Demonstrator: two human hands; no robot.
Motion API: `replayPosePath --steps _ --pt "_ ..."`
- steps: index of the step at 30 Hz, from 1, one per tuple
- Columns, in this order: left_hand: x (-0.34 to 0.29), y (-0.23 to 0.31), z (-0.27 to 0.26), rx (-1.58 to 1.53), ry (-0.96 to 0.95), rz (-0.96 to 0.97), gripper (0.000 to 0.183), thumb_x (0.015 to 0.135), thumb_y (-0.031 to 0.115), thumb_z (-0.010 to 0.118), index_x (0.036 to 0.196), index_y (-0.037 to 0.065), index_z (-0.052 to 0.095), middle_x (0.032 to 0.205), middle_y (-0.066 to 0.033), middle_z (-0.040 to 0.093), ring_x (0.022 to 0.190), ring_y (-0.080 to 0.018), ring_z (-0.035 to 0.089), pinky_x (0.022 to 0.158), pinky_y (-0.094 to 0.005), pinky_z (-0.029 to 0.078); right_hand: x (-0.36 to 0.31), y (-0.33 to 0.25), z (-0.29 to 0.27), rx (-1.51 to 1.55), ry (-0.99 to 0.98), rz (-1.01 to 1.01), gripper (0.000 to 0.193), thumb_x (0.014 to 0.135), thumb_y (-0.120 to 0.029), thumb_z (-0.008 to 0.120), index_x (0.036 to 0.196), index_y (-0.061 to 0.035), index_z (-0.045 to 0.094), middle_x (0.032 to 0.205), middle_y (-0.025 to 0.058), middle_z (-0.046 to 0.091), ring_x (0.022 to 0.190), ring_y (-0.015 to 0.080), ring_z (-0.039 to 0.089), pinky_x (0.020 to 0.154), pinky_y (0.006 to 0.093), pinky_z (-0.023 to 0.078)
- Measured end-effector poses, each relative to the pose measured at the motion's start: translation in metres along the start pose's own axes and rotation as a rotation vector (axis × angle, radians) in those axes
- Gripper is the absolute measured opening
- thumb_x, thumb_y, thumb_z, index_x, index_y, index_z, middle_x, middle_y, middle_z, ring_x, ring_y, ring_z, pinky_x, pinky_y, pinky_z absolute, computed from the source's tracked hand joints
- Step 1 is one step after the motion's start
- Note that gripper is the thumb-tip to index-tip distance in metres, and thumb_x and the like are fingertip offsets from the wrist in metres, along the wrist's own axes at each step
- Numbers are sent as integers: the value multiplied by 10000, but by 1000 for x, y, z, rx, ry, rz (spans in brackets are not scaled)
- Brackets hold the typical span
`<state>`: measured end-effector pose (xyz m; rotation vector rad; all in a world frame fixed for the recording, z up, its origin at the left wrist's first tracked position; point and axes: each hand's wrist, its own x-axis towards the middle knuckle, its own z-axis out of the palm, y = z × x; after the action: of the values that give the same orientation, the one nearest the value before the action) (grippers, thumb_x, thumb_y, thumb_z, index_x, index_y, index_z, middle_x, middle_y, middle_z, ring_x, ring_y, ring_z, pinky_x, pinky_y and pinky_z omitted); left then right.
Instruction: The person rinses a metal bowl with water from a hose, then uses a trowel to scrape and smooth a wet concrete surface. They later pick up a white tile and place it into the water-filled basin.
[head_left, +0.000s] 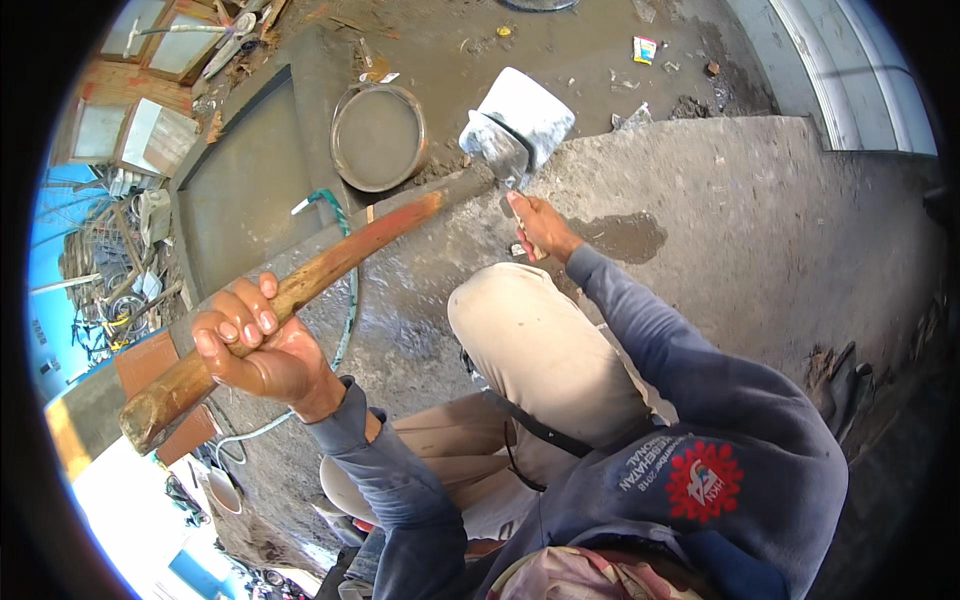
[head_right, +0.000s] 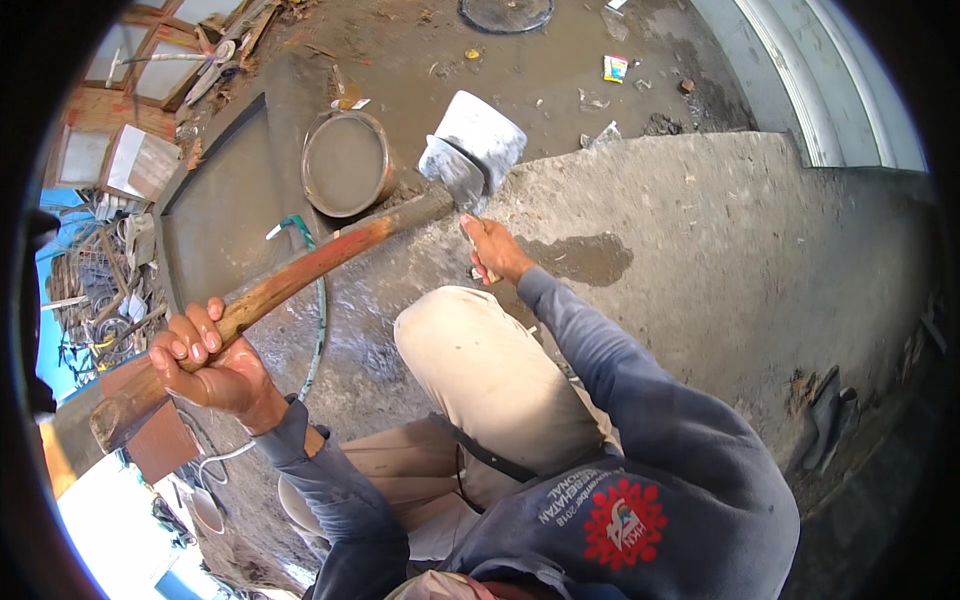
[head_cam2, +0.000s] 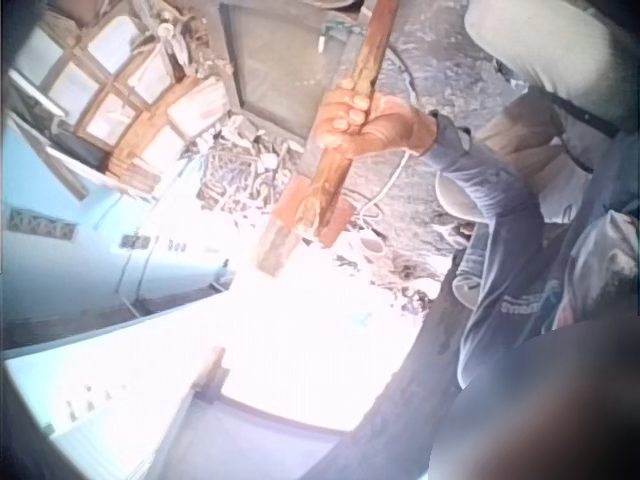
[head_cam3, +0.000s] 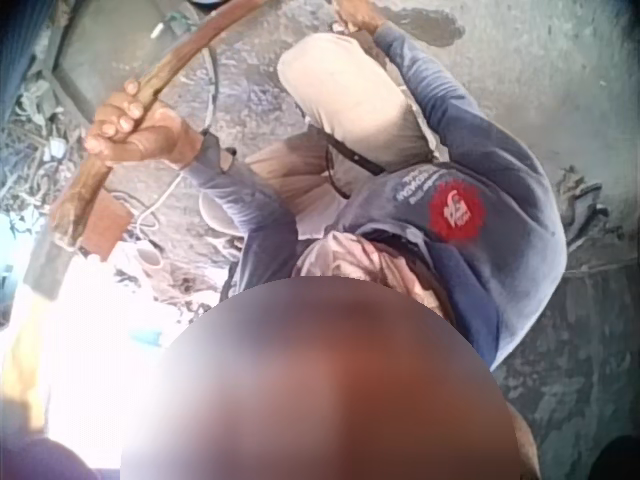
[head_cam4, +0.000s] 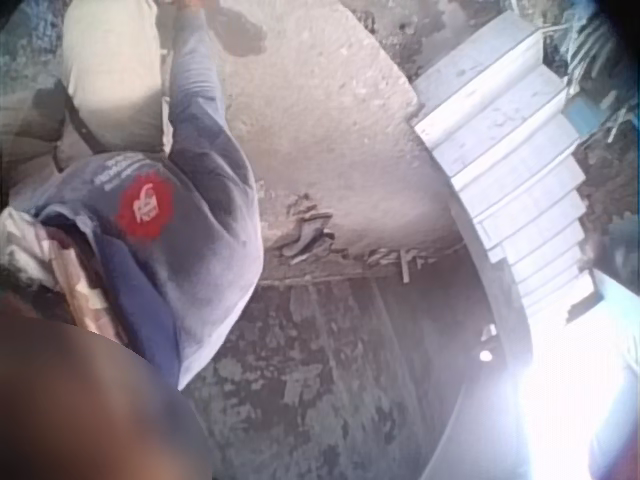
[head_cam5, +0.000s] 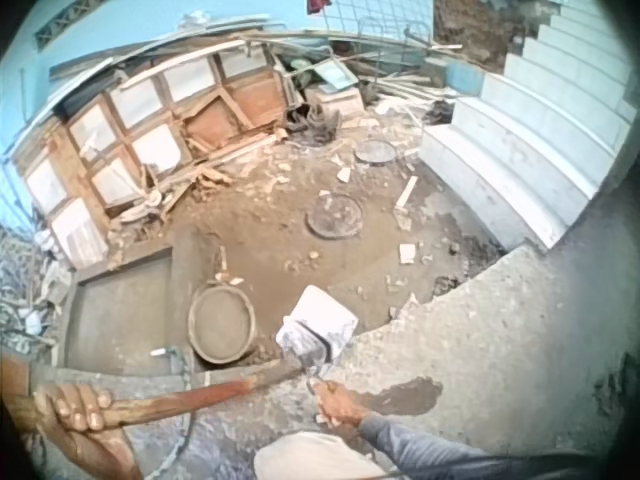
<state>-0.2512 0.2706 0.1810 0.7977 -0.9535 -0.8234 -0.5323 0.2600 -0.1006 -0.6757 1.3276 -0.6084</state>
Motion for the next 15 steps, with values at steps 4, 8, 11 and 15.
replayPosePath --steps 4,8,11,15 --pt "1 -1 -2 64 71 32 307 1038 349 545 774 198 506 627 53 431 605 -94 416 799 -367 435 -7 -3 -1 -118 -36 -77 599 1029 -557 493 1016 40 539 634 95 555 439 178 560 417 368 487" --pt "2 0 -1 41 110 13 328 1037 339 560 751 185 512 625 40 450 616 -103 453 831 -392 454 -9 -2 15 -681 150 -300 572 1041 -533 476 994 35 528 697 248 650 618 411 666 677 542 539" --pt "3 0 -1 41 131 -4 353 1040 325 575 727 168 532 619 18 486 615 -115 494 851 -415 484 -14 3 25 -786 164 -348 545 1038 -503 498 1006 41 529 785 331 675 780 529 671 726 599 522" --pt "4 0 -2 91 235 13 365 1046 348 560 735 172 486 628 35 465 613 -102 473 841 -415 480 -22 5 28 -783 162 -385 525 1041 -485 514 1009 38 524 765 323 671 759 521 674 706 588 526"
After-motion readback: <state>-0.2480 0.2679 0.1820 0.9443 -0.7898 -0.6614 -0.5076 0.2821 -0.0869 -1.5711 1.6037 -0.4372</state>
